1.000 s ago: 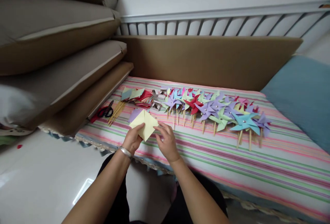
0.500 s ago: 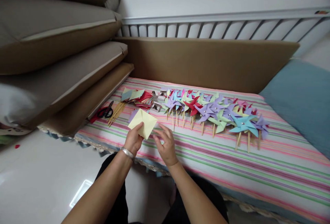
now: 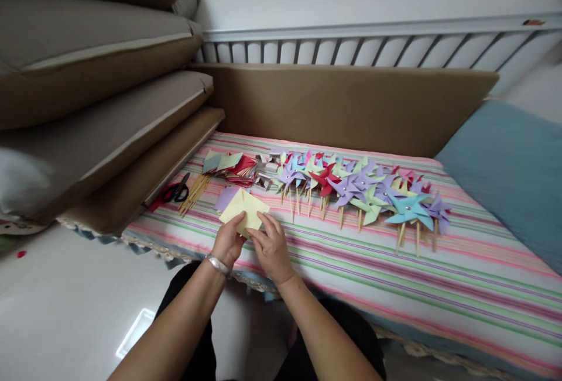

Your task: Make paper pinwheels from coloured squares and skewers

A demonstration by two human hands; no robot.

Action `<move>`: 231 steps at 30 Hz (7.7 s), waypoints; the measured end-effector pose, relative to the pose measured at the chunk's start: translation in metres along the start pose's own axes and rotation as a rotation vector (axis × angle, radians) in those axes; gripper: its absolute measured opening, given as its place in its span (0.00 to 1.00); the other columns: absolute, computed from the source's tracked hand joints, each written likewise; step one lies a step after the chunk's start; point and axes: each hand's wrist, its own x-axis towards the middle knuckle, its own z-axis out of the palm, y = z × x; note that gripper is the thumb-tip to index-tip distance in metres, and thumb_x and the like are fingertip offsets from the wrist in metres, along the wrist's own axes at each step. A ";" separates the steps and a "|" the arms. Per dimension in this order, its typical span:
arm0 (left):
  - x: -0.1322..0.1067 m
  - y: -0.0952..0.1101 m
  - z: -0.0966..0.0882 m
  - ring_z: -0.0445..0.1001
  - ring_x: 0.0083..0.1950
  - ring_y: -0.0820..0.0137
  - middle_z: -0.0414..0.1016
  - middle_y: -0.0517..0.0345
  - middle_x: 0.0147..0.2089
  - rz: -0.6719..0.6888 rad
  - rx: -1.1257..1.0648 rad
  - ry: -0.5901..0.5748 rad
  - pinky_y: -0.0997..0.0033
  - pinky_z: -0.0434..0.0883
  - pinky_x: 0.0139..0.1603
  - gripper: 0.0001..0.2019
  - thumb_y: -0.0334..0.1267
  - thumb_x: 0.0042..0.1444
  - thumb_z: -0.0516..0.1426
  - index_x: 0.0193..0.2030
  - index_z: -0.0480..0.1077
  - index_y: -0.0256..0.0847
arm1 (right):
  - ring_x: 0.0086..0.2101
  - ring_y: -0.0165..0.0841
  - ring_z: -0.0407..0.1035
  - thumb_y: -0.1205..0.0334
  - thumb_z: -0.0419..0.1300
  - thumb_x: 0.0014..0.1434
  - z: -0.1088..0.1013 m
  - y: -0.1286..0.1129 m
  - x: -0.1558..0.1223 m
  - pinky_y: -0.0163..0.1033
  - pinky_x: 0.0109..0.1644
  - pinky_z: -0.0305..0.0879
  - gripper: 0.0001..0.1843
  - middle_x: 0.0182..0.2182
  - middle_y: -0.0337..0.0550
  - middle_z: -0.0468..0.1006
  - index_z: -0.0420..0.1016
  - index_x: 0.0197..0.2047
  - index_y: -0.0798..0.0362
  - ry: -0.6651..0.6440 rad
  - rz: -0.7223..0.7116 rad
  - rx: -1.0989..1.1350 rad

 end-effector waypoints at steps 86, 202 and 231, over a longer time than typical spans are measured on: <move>0.016 -0.005 -0.023 0.72 0.23 0.70 0.77 0.51 0.24 0.100 0.503 -0.074 0.73 0.66 0.26 0.12 0.33 0.32 0.65 0.27 0.74 0.30 | 0.39 0.36 0.67 0.64 0.58 0.51 -0.021 0.024 0.003 0.46 0.48 0.63 0.15 0.36 0.43 0.74 0.73 0.44 0.48 0.088 0.602 0.683; 0.017 -0.011 -0.022 0.72 0.26 0.70 0.76 0.52 0.26 -0.004 0.422 -0.193 0.73 0.66 0.29 0.15 0.36 0.39 0.64 0.35 0.73 0.30 | 0.56 0.40 0.57 0.64 0.60 0.47 -0.013 0.024 0.001 0.45 0.51 0.60 0.03 0.55 0.50 0.65 0.75 0.28 0.51 -0.079 0.642 0.427; 0.008 -0.010 -0.017 0.74 0.32 0.68 0.78 0.49 0.32 0.044 0.470 -0.234 0.67 0.69 0.38 0.17 0.33 0.33 0.66 0.34 0.75 0.31 | 0.35 0.33 0.66 0.62 0.60 0.48 -0.009 0.025 0.002 0.36 0.37 0.62 0.04 0.32 0.40 0.69 0.76 0.25 0.52 -0.159 0.587 0.527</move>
